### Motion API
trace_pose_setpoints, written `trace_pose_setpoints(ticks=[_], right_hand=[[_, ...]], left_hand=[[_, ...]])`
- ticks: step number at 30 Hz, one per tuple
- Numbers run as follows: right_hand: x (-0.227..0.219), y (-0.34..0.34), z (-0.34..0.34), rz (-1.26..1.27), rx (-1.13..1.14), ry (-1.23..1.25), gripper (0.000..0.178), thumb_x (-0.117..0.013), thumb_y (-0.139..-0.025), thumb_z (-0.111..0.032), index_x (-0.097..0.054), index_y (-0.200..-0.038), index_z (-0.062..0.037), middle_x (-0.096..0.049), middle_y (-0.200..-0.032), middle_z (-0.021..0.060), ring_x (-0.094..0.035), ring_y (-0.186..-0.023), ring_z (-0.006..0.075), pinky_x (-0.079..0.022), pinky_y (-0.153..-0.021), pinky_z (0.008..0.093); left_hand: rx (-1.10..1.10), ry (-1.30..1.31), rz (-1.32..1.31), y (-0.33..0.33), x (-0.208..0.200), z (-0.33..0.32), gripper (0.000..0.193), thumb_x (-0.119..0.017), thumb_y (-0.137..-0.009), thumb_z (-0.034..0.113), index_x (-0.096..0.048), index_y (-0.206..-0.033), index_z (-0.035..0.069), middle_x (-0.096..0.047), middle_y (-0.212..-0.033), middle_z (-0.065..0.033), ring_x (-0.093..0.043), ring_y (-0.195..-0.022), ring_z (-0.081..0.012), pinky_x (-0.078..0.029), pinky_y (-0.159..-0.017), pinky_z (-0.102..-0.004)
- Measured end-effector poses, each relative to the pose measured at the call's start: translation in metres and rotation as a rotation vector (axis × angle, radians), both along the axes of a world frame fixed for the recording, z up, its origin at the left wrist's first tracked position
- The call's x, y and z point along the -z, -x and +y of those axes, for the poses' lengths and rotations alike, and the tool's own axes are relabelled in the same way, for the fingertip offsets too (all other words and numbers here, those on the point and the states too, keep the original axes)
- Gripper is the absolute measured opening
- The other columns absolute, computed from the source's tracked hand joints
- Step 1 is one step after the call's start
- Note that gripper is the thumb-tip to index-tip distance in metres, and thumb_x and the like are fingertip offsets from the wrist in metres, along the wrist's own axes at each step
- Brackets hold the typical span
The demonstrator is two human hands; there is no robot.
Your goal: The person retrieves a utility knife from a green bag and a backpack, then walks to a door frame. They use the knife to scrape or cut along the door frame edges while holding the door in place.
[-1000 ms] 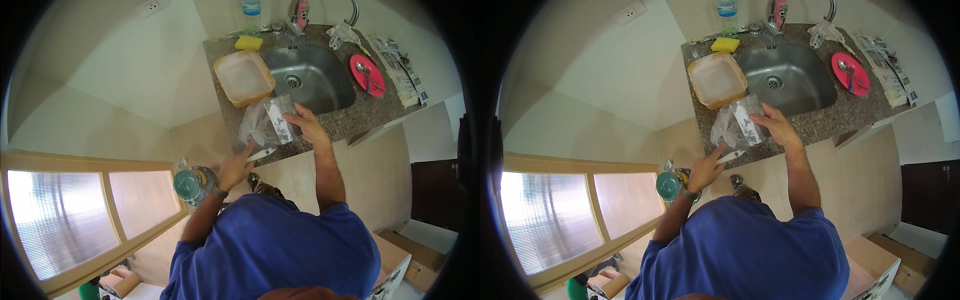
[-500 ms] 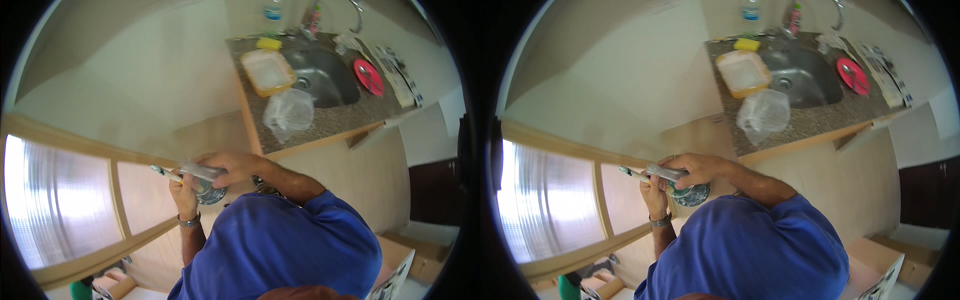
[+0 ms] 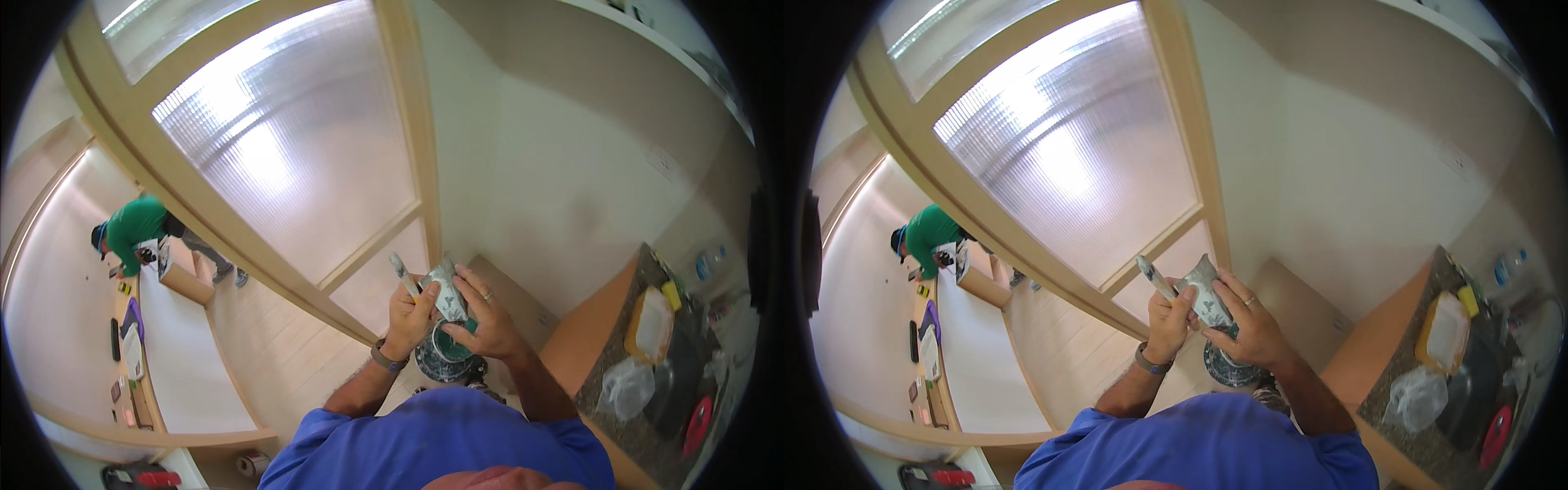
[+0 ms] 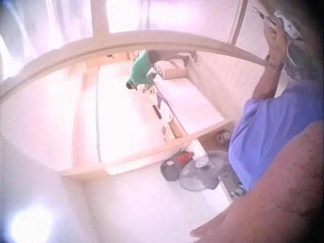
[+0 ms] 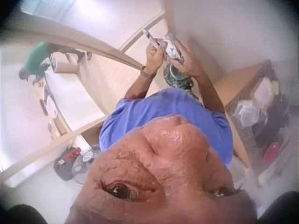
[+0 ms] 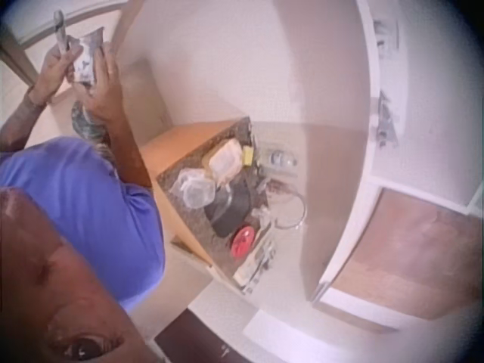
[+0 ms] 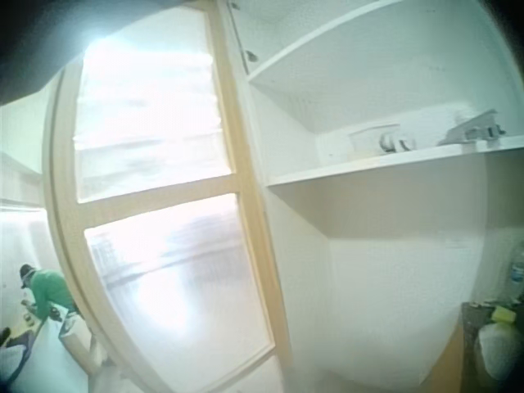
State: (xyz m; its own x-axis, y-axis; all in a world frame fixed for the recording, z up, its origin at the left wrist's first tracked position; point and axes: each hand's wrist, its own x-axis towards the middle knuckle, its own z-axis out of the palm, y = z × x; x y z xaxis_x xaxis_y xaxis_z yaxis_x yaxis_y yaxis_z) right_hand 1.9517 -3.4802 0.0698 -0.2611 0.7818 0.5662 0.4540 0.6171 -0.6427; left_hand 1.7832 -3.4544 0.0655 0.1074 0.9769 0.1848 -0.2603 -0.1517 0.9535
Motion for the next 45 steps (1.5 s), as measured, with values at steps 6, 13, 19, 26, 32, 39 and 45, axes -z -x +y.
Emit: trace_pose_setpoints(ticks=[6, 13, 19, 26, 32, 39, 45], right_hand=[[-0.015, -0.014, 0.064, 0.414, -0.396, 0.334, 0.069, -0.079, -0.071, -0.015, -0.047, -0.13, -0.0001, -0.04, -0.138, 0.0224, -0.045, -0.125, 0.0364, -0.04, -0.101, 0.0412], [-0.034, -0.043, 0.134, 0.183, -0.404, -0.186, 0.056, -0.072, -0.069, -0.001, -0.055, -0.122, -0.0052, -0.048, -0.131, 0.0196, -0.045, -0.124, 0.0383, -0.041, -0.1, 0.0404], [-0.05, -0.079, 0.176, 0.268, -0.437, 0.048, 0.027, -0.065, -0.078, -0.004, -0.062, -0.104, -0.0007, -0.064, -0.102, 0.0146, -0.062, -0.094, 0.0247, -0.049, -0.082, 0.0325], [-0.061, -0.062, 0.18, 0.359, -0.396, 0.416, 0.02, -0.061, -0.087, -0.01, -0.061, -0.102, 0.0034, -0.063, -0.082, 0.0052, -0.055, -0.077, 0.0101, -0.046, -0.071, 0.0276], [-0.055, -0.026, 0.186, 0.711, -0.625, 0.229, 0.052, -0.058, -0.083, -0.004, -0.04, -0.131, 0.0056, -0.053, -0.12, 0.014, -0.051, -0.11, 0.0183, -0.038, -0.096, 0.0314], [-0.088, -0.001, 0.194, 0.591, -0.51, -0.065, 0.053, -0.053, -0.084, -0.001, -0.039, -0.135, 0.0046, -0.046, -0.135, 0.0189, -0.045, -0.124, 0.0265, -0.032, -0.106, 0.0356], [-0.197, 0.003, 0.291, 0.364, 0.159, -0.911, 0.044, -0.052, -0.083, 0.002, -0.05, -0.126, 0.0043, -0.055, -0.119, 0.0187, -0.053, -0.108, 0.0327, -0.043, -0.094, 0.0396]], left_hand=[[-0.063, 0.044, -0.12, -0.001, -0.038, 0.043, 0.015, -0.056, -0.093, 0.02, -0.052, -0.094, 0.005, -0.048, -0.059, 0.0033, -0.044, -0.046, -0.0037, -0.036, -0.042, -0.018], [0.037, 0.233, -0.629, -0.03, -0.044, 0.098, 0.021, -0.052, -0.095, 0.025, -0.053, -0.082, 0.008, -0.046, -0.056, 0.0037, -0.041, -0.045, -0.0046, -0.033, -0.043, -0.0181], [-0.135, 0.093, 0.055, -0.042, -0.033, 0.106, 0.031, -0.05, -0.096, 0.036, -0.049, -0.082, 0.009, -0.043, -0.056, 0.0018, -0.04, -0.046, -0.0057, -0.036, -0.042, -0.0181], [-0.244, -0.184, 0.232, -0.032, -0.033, 0.111, 0.023, -0.061, -0.091, 0.026, -0.052, -0.092, 0.005, -0.049, -0.069, 0.0036, -0.044, -0.06, -0.0038, -0.037, -0.051, -0.0182], [0.002, 0.04, -0.172, -0.047, -0.049, 0.128, 0.024, -0.052, -0.096, 0.033, -0.053, -0.092, 0.009, -0.048, -0.067, 0.004, -0.044, -0.057, -0.0054, -0.035, -0.05, -0.0187], [0.166, 0.028, -0.186, -0.038, -0.087, 0.152, 0.029, -0.048, -0.098, 0.036, -0.053, -0.084, 0.011, -0.041, -0.062, 0.0052, -0.038, -0.052, -0.0059, -0.032, -0.047, -0.02], [-0.888, -0.729, 1.104, 0.088, -0.178, 0.141, 0.026, -0.061, -0.087, 0.01, -0.061, -0.112, 0.004, -0.067, -0.098, -0.011, -0.065, -0.087, -0.0218, -0.051, -0.074, -0.033]])
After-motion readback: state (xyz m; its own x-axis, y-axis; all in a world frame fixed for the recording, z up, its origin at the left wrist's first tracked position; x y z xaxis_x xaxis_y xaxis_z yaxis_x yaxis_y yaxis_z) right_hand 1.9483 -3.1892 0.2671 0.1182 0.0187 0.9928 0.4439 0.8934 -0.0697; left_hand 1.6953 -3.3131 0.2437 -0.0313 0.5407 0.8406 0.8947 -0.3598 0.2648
